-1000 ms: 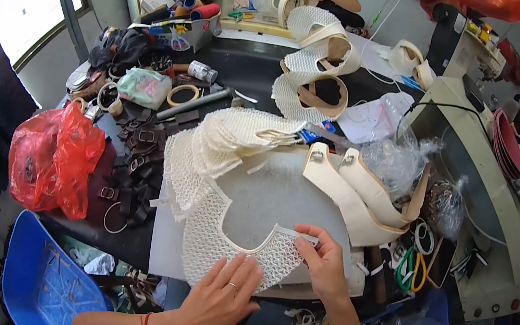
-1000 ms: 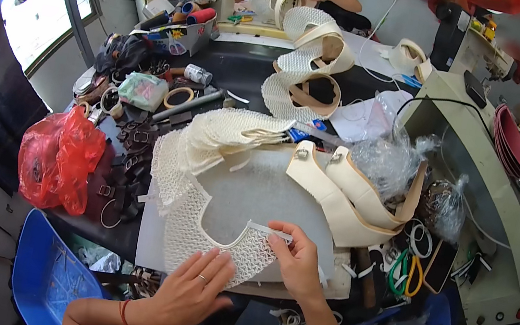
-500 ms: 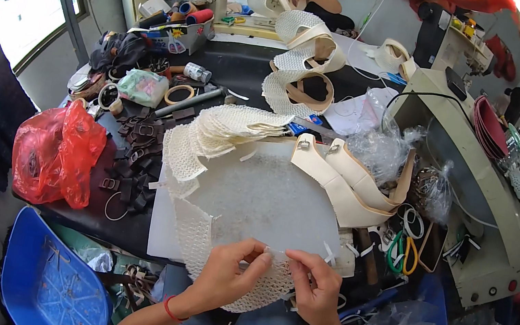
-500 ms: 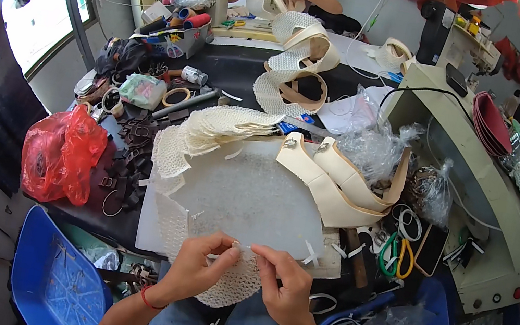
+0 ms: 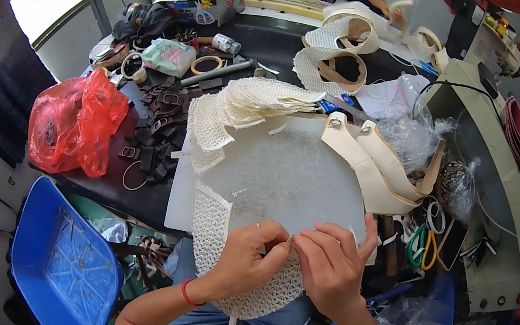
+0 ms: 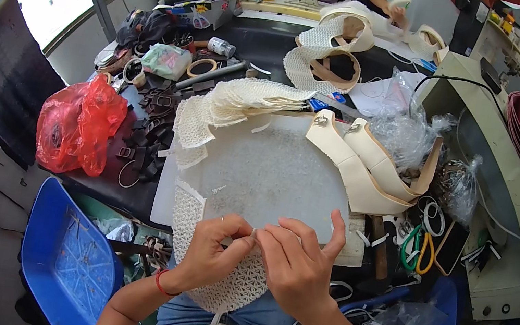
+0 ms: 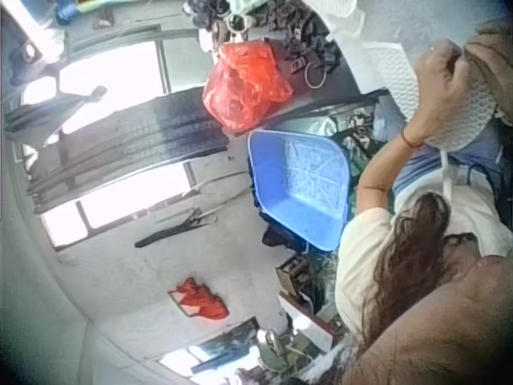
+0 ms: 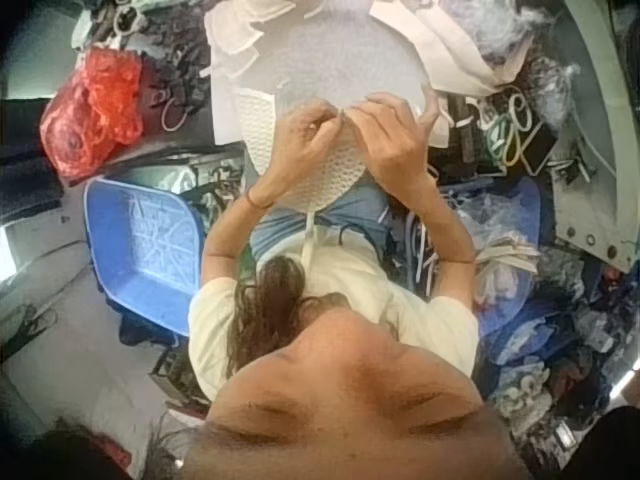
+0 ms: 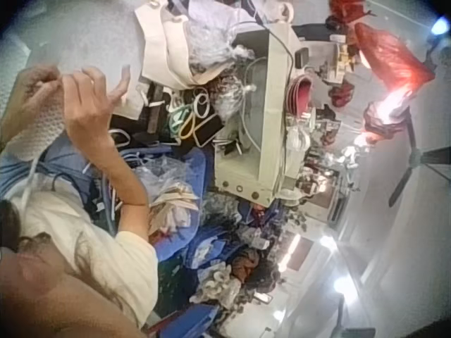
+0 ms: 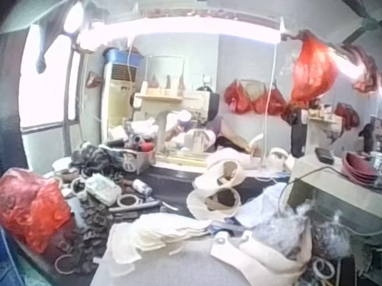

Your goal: The person sits at a workbench and assembles white woven sandals by hand. They pick up a shoe sole and a woven fabric upper, align the fabric to the sole, and press the edges to secure them. The person repeats this process for multiple units, handling the materials directly without visible tools.

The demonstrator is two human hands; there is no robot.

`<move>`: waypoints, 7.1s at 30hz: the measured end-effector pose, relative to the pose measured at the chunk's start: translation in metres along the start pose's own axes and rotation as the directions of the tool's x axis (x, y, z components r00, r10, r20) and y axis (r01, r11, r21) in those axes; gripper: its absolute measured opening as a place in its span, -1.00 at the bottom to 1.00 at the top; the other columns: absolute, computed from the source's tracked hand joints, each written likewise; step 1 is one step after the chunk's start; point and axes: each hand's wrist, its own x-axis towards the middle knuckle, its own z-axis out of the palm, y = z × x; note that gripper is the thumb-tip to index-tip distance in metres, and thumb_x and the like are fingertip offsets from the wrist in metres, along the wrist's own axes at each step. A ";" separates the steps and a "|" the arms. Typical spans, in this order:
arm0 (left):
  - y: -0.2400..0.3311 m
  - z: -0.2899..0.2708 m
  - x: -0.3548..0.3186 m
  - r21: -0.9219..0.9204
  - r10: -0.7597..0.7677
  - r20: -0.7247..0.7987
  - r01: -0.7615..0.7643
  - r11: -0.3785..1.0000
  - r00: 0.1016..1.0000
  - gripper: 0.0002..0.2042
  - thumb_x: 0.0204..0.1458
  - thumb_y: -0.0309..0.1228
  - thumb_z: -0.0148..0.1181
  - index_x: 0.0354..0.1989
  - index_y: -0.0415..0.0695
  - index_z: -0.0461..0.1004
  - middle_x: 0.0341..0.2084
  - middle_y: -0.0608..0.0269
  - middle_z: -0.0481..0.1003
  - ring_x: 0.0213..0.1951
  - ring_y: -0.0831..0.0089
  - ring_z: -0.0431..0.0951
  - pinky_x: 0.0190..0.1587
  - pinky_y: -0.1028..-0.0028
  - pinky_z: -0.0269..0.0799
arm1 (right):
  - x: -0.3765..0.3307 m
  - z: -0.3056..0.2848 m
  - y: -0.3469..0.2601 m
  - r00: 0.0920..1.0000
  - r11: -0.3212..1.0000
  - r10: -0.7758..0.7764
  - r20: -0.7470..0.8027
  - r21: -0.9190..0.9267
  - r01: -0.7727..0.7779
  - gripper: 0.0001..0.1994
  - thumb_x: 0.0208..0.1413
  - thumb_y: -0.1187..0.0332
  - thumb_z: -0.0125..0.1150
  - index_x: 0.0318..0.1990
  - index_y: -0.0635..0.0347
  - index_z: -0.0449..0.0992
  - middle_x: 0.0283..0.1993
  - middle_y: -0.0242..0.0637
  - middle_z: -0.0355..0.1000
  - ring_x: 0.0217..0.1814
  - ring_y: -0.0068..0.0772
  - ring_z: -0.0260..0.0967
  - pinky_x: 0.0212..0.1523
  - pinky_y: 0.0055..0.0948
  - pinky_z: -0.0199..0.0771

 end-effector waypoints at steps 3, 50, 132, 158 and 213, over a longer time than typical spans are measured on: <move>0.001 -0.003 -0.006 0.069 0.054 0.013 -0.055 0.996 0.998 -0.96 -0.12 -0.58 0.07 -0.52 -0.29 0.41 -0.66 0.20 0.38 -0.61 0.53 0.37 -0.53 0.55 0.26 | 0.005 -0.003 0.001 0.995 0.994 -0.053 0.083 0.098 0.044 -0.85 -0.21 0.44 0.27 -0.40 0.17 0.50 -0.35 -0.44 0.41 -0.18 -0.45 0.37 0.16 0.18 -0.06; -0.039 -0.070 -0.058 -0.590 -0.475 -0.274 0.244 0.770 0.836 -0.82 0.14 -0.47 0.01 -0.18 -0.33 0.42 -0.38 0.27 0.49 -0.33 0.60 0.50 -0.27 0.57 0.51 | -0.005 0.044 -0.029 0.892 0.857 0.451 -0.023 0.291 -0.426 -0.52 -0.03 0.53 0.17 0.10 0.32 0.26 0.08 -0.04 0.27 0.16 -0.16 0.17 0.11 -0.24 0.15; -0.049 -0.017 0.073 0.553 0.161 0.407 -0.382 0.740 0.899 -0.55 0.08 -0.18 0.07 0.08 -0.18 0.28 0.09 -0.09 0.25 0.17 -0.06 0.17 0.17 0.20 0.13 | 0.022 -0.010 0.119 0.888 0.866 0.434 -0.149 -0.202 -0.457 -0.40 -0.16 0.32 0.32 0.08 0.23 0.26 -0.09 -0.06 0.23 -0.14 0.00 0.30 -0.15 -0.21 0.35; -0.001 -0.040 -0.089 -0.518 -0.503 0.668 0.828 0.215 0.548 -0.60 0.20 -0.15 -0.13 0.04 -0.20 0.32 -0.27 0.35 0.43 -0.24 0.68 0.40 -0.24 0.64 0.31 | -0.040 -0.002 -0.039 0.934 0.930 -0.166 0.316 0.364 0.042 -0.60 -0.21 0.31 0.36 -0.15 0.24 0.48 -0.07 -0.21 0.37 -0.05 -0.23 0.30 -0.04 -0.21 0.26; -0.034 -0.079 -0.048 0.107 -0.083 -0.310 0.122 0.987 0.947 -0.89 -0.06 -0.54 0.21 -0.35 -0.26 0.45 -0.45 0.14 0.51 -0.39 0.38 0.52 -0.26 0.49 0.41 | -0.064 0.038 -0.036 0.541 -0.388 0.357 0.761 0.648 -0.656 -0.77 0.02 0.53 0.14 -0.15 0.38 0.36 -0.21 0.03 0.44 -0.09 -0.08 0.45 0.09 -0.01 0.34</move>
